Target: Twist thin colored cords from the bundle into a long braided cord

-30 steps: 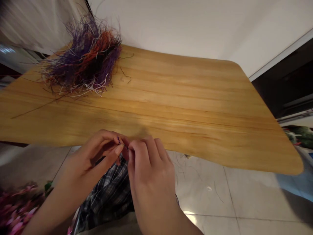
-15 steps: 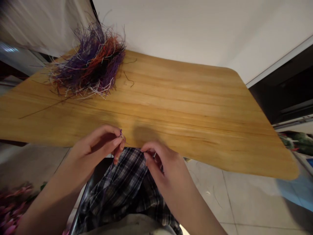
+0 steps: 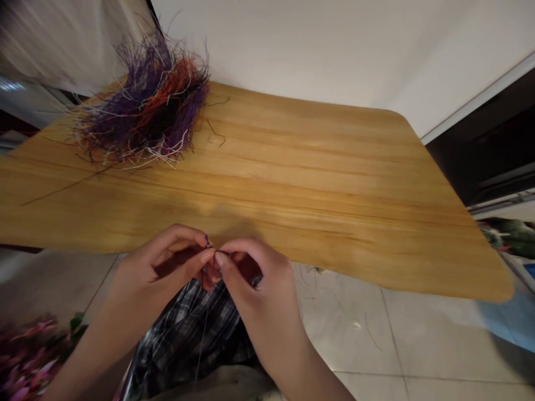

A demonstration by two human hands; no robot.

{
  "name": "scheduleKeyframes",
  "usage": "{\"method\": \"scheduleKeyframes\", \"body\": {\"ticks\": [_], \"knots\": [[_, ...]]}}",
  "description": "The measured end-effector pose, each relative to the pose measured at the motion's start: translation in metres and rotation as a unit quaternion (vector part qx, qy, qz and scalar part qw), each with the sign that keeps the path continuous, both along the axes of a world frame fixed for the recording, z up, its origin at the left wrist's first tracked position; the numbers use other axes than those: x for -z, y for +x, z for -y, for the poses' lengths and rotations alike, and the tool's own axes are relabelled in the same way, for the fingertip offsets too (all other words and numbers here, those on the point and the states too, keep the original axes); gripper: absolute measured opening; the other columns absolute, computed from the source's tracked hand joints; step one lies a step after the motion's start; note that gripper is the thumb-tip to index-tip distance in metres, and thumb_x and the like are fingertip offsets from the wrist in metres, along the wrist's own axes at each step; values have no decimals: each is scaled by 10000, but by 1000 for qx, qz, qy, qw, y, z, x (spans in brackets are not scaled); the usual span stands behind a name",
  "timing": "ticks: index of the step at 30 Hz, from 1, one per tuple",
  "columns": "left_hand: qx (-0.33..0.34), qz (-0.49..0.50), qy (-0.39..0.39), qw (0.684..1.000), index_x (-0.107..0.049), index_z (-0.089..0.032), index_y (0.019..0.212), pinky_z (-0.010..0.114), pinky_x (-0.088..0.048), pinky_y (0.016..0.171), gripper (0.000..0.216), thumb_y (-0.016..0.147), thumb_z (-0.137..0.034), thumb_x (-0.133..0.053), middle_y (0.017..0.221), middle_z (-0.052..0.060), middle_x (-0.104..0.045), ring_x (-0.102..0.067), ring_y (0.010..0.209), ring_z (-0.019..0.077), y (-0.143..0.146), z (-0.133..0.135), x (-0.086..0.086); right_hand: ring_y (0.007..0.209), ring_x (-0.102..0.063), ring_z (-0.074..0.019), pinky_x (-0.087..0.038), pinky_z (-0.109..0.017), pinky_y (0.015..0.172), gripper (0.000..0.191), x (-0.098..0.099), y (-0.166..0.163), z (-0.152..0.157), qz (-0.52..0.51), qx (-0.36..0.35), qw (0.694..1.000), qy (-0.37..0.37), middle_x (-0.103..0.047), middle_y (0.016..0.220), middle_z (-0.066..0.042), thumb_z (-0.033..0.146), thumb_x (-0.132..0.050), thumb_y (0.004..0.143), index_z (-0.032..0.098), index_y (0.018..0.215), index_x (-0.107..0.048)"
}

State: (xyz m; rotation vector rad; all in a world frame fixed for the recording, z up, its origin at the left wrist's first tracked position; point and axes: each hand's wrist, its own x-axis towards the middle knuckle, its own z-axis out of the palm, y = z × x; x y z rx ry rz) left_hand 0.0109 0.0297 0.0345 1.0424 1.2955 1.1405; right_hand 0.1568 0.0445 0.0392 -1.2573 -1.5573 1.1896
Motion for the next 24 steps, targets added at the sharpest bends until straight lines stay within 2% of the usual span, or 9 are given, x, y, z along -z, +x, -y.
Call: {"method": "scheduleKeyframes", "body": {"ticks": [5,11,17,24], "knots": [[47,70,-15,996,-582,-194,852,166,-553,513,16,867,-195,-586,660,-30,-644,-636,562,97,-2,-1,3,484,-517,-86,-418,-191,440,66,1,1,-1,-4,26,1000,-3,-578,589,47,186,-605,823,203,774,-645],[94,178,-42,979,-609,-194,872,163,-496,433,74,877,-265,-591,655,-17,-591,-585,563,103,-4,0,14,497,-509,-76,-405,-176,444,101,0,-6,5,24,55,996,67,-554,581,61,131,-612,807,213,756,-642],[93,184,-42,978,-611,-215,816,136,-435,440,69,866,-263,-613,602,-41,-535,-506,534,75,-3,0,16,547,-530,-75,-409,-178,473,127,-1,-6,8,48,54,994,79,-563,625,64,107,-605,804,223,761,-630],[59,135,-29,989,-545,-222,847,133,-448,453,101,840,-237,-645,646,-70,-522,-507,512,51,-3,-1,15,555,-529,-70,-409,-170,479,117,2,-6,8,45,51,995,69,-575,636,68,141,-592,834,236,779,-634]]}}
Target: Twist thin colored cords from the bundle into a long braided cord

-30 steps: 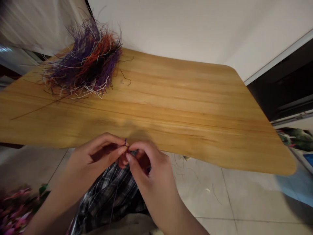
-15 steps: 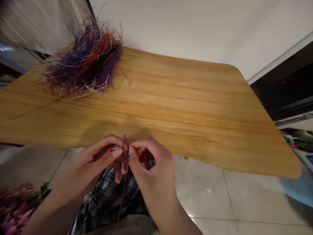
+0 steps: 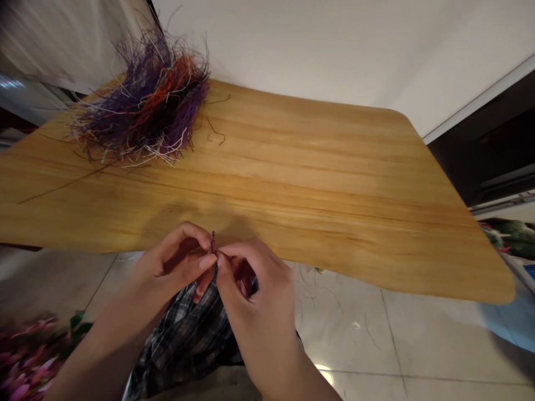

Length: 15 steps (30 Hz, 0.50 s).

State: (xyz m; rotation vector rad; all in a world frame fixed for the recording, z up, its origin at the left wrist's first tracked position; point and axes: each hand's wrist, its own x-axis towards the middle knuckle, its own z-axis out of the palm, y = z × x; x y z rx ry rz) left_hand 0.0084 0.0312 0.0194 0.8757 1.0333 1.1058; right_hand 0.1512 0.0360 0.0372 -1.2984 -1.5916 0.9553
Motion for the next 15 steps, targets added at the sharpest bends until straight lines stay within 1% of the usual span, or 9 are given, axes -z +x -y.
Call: {"method": "scheduleKeyframes", "body": {"ticks": [3,6,10,15], "knots": [[-1,-15,5,1000,-545,-218,904,126,-453,457,125,833,-221,-649,687,-73,-531,-513,500,36,0,-1,-5,556,-523,-65,-405,-164,482,113,-1,0,0,3,-5,1000,-11,-579,641,72,150,-595,838,240,779,-631],[-1,-32,10,999,-571,-198,897,113,-447,477,90,837,-204,-638,652,-71,-536,-512,499,28,0,-2,-8,567,-517,-63,-410,-165,501,111,-2,1,0,1,-20,1000,-24,-577,660,75,161,-593,847,252,798,-633],[-5,-43,21,999,-584,-201,871,117,-455,498,48,852,-211,-626,587,-64,-573,-554,534,51,-1,-2,-8,545,-494,-59,-405,-162,495,101,-3,3,0,-12,-28,999,-32,-560,644,79,156,-602,842,247,803,-626],[3,-51,31,998,-596,-200,877,132,-486,510,43,850,-200,-630,642,-46,-641,-606,562,68,-4,-3,-7,591,-520,-65,-421,-174,529,94,-4,5,-3,-16,-51,998,-44,-587,694,73,164,-588,857,240,808,-615]]}}
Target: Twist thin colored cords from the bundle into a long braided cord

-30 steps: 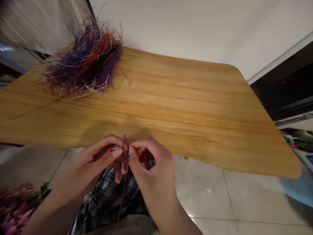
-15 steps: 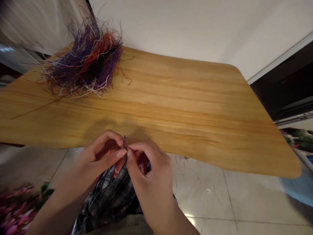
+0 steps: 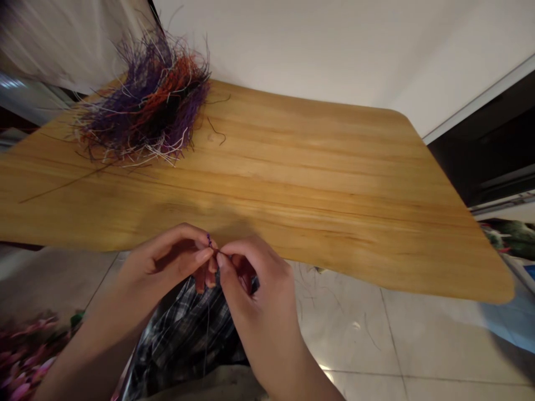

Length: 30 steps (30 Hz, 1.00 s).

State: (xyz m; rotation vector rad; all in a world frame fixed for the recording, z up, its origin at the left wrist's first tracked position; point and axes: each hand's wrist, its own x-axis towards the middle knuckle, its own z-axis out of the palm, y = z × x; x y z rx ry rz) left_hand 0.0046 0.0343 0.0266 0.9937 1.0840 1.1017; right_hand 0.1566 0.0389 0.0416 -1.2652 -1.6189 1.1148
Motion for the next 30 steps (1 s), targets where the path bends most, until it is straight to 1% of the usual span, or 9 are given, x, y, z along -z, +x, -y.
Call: {"method": "scheduleKeyframes", "body": {"ticks": [3,7,11,14,17,21,26,28,30], "knots": [[12,-3,11,1000,-611,-195,903,130,-493,503,52,852,-196,-621,635,-46,-642,-612,559,70,-2,-2,-2,616,-528,-77,-433,-198,563,112,0,0,-1,0,-17,1000,-3,-582,704,65,151,-570,865,235,807,-614],[9,-22,12,1000,-620,-188,860,117,-497,510,23,841,-189,-632,633,-48,-643,-612,563,63,-3,-3,-5,651,-535,-89,-440,-218,604,94,0,1,-2,-14,-12,1000,0,-578,730,52,168,-578,869,232,811,-617],[-19,-40,19,999,-640,-182,820,103,-494,496,25,816,-165,-657,642,-46,-654,-611,549,56,-2,-2,-8,875,-571,-127,-454,-256,794,59,0,5,-1,-73,-39,996,-18,-591,885,21,195,-552,896,237,870,-583],[-25,-45,32,998,-645,-181,801,89,-463,443,53,806,-130,-659,656,-51,-655,-582,487,36,-2,-2,-9,963,-552,-140,-422,-268,855,45,-2,9,-2,-84,-71,994,-16,-590,938,13,211,-536,907,240,883,-560],[-12,-53,42,998,-654,-192,814,97,-469,438,40,810,-153,-661,679,-45,-658,-582,489,41,-4,-3,-9,910,-546,-133,-405,-269,829,53,-6,12,-4,-60,-98,993,-39,-582,903,22,211,-535,910,240,877,-565],[15,-77,43,996,-671,-207,859,127,-496,457,40,823,-217,-658,690,-25,-654,-602,550,76,-7,-4,-10,791,-529,-130,-407,-275,734,63,-9,15,-8,-38,-123,989,-77,-586,827,24,195,-580,881,231,833,-602],[32,-83,29,996,-663,-211,885,134,-507,468,65,822,-214,-649,737,-26,-652,-585,540,69,-5,-5,-12,701,-533,-129,-418,-268,652,72,-3,11,-7,-38,-67,996,-41,-585,746,15,156,-649,797,203,745,-635],[34,-93,17,995,-663,-209,874,123,-509,474,72,803,-200,-664,774,-29,-654,-574,536,56,-4,-5,-13,670,-535,-119,-419,-253,627,90,-2,8,-7,-21,-43,998,-33,-577,716,26,147,-654,779,200,714,-618],[31,-105,7,994,-662,-197,837,112,-502,466,51,788,-186,-671,754,-33,-648,-562,528,52,-2,-6,-15,655,-541,-113,-420,-240,611,108,-1,5,-6,9,-29,999,-30,-571,691,35,135,-647,768,199,698,-596]]}}
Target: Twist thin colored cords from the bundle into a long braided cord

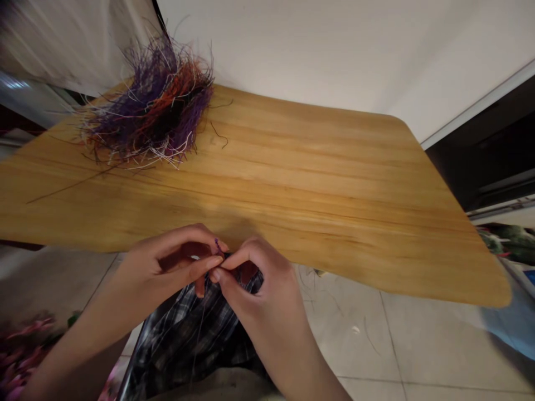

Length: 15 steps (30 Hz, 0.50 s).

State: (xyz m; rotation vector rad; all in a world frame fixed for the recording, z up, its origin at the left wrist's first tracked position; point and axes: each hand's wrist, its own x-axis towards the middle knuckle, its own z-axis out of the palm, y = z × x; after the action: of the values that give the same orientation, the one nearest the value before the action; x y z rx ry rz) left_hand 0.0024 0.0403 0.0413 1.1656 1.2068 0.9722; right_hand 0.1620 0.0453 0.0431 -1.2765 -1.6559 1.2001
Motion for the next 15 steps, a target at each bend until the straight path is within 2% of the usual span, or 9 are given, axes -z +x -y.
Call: {"method": "scheduleKeyframes", "body": {"ticks": [6,10,13,15], "knots": [[-19,-28,9,999,-670,-178,795,104,-480,444,16,782,-171,-668,737,-28,-647,-532,493,43,4,-4,-5,648,-565,-119,-439,-237,588,177,2,-1,-3,23,45,999,-1,-592,704,39,119,-632,746,218,716,-489],[-20,-13,11,1000,-659,-203,860,126,-484,451,73,789,-211,-676,720,-32,-648,-541,497,59,4,-7,-4,650,-569,-125,-446,-238,579,110,2,2,-8,14,11,1000,-1,-628,728,27,152,-610,793,225,868,-575],[-20,-3,8,1000,-627,-192,822,142,-494,475,71,782,-208,-684,701,-33,-639,-572,521,72,4,-9,-3,614,-549,-121,-429,-231,544,34,2,5,-12,11,8,1000,-13,-612,686,23,185,-638,785,208,779,-613],[-15,-1,4,1000,-612,-181,783,149,-495,489,72,781,-202,-681,677,-36,-622,-578,527,75,5,-11,-3,582,-530,-113,-409,-225,514,82,2,7,-14,0,15,999,-41,-591,650,28,217,-662,770,199,718,-602]]}}
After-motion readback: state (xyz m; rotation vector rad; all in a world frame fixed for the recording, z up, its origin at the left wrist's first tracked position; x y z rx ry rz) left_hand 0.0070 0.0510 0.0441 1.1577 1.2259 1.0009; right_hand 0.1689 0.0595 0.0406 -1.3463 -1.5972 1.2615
